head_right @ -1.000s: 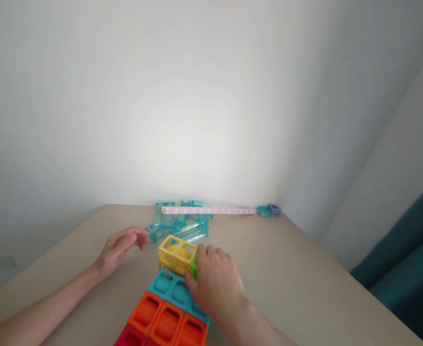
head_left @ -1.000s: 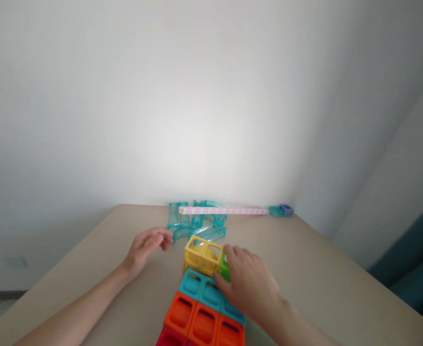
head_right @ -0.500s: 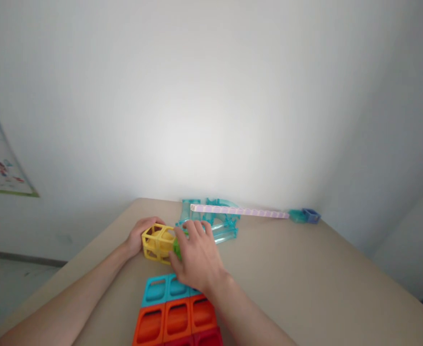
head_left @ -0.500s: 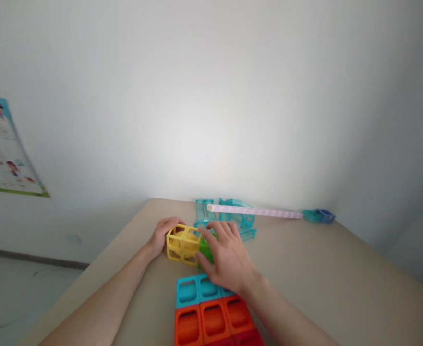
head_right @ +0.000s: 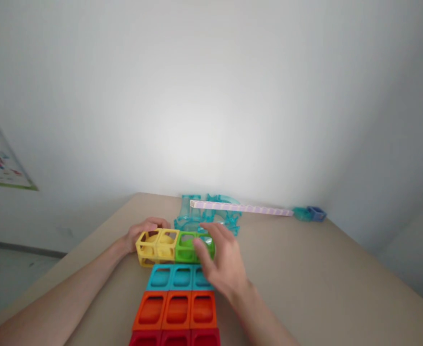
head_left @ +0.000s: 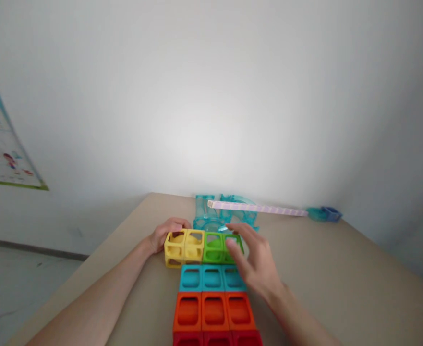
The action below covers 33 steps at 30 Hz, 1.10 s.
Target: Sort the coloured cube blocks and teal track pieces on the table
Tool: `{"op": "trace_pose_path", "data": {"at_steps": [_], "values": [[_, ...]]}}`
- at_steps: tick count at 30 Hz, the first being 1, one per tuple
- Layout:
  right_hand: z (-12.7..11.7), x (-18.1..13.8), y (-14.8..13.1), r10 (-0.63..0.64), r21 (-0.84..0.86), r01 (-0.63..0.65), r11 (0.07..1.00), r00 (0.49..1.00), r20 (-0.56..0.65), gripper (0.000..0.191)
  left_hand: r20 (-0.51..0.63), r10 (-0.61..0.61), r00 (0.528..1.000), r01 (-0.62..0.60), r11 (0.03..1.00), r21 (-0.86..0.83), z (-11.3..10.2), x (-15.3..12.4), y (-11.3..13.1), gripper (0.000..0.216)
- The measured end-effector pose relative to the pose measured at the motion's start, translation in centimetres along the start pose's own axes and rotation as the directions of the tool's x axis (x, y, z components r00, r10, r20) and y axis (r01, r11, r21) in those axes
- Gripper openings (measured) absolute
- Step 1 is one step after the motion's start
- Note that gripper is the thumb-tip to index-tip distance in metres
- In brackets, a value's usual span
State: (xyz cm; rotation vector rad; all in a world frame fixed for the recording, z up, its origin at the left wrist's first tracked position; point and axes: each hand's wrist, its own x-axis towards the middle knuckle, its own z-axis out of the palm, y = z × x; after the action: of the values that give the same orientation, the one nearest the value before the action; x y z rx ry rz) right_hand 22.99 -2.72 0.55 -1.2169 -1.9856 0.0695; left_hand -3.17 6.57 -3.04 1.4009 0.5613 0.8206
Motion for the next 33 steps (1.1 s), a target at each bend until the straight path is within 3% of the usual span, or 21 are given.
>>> {"op": "trace_pose_path", "data": {"at_steps": [2, 6, 9, 13, 22, 27, 29, 31, 33], "values": [[-0.4, 0.4, 2.7, 0.042, 0.004, -0.042, 0.999, 0.996, -0.079, 0.034, 0.045, -0.026, 0.999, 0.027, 0.999, -0.035, 0.0, 0.1, 0.0, 0.031], [0.2, 0.8, 6.4, -0.067, -0.161, 0.096, 0.982, 0.983, 0.173, 0.045, 0.080, -0.064, 0.995, 0.070, 0.995, -0.076, 0.0, -0.1, 0.1, 0.037], [1.5, 1.2, 6.8, -0.032, -0.225, 0.090, 0.970, 0.967, 0.251, 0.032, 0.060, -0.084, 0.995, 0.091, 0.988, -0.121, 0.2, -0.3, 0.1, 0.038], [1.9, 1.7, 6.4, 0.052, -0.319, 0.012, 0.948, 0.980, 0.191, 0.018, 0.042, -0.107, 0.993, 0.112, 0.983, -0.143, 0.4, -0.4, 0.2, 0.038], [-1.4, 0.9, 8.7, 0.337, -0.501, -0.226, 0.835, 0.931, 0.142, 0.015, 0.084, -0.141, 0.986, 0.153, 0.974, -0.165, 0.3, -0.6, 0.5, 0.040], [-2.1, 0.7, 10.0, 0.524, -0.580, -0.456, 0.675, 0.850, -0.058, 0.024, 0.103, -0.146, 0.984, 0.163, 0.970, -0.181, 0.4, -0.6, 0.5, 0.041], [-2.2, 0.9, 9.7, 0.526, -0.581, -0.510, 0.634, 0.835, -0.160, 0.030, 0.110, -0.147, 0.983, 0.164, 0.971, -0.173, 0.5, -0.5, 0.5, 0.041], [-2.1, 1.1, 8.6, 0.420, -0.494, -0.468, 0.733, 0.882, -0.213, 0.031, 0.108, -0.138, 0.985, 0.154, 0.976, -0.157, 0.5, -0.5, 0.5, 0.042], [-1.7, 1.1, 6.8, 0.221, -0.271, -0.257, 0.928, 0.963, -0.156, 0.028, 0.087, -0.125, 0.988, 0.137, 0.980, -0.143, 0.4, -0.4, 0.5, 0.042]]}}
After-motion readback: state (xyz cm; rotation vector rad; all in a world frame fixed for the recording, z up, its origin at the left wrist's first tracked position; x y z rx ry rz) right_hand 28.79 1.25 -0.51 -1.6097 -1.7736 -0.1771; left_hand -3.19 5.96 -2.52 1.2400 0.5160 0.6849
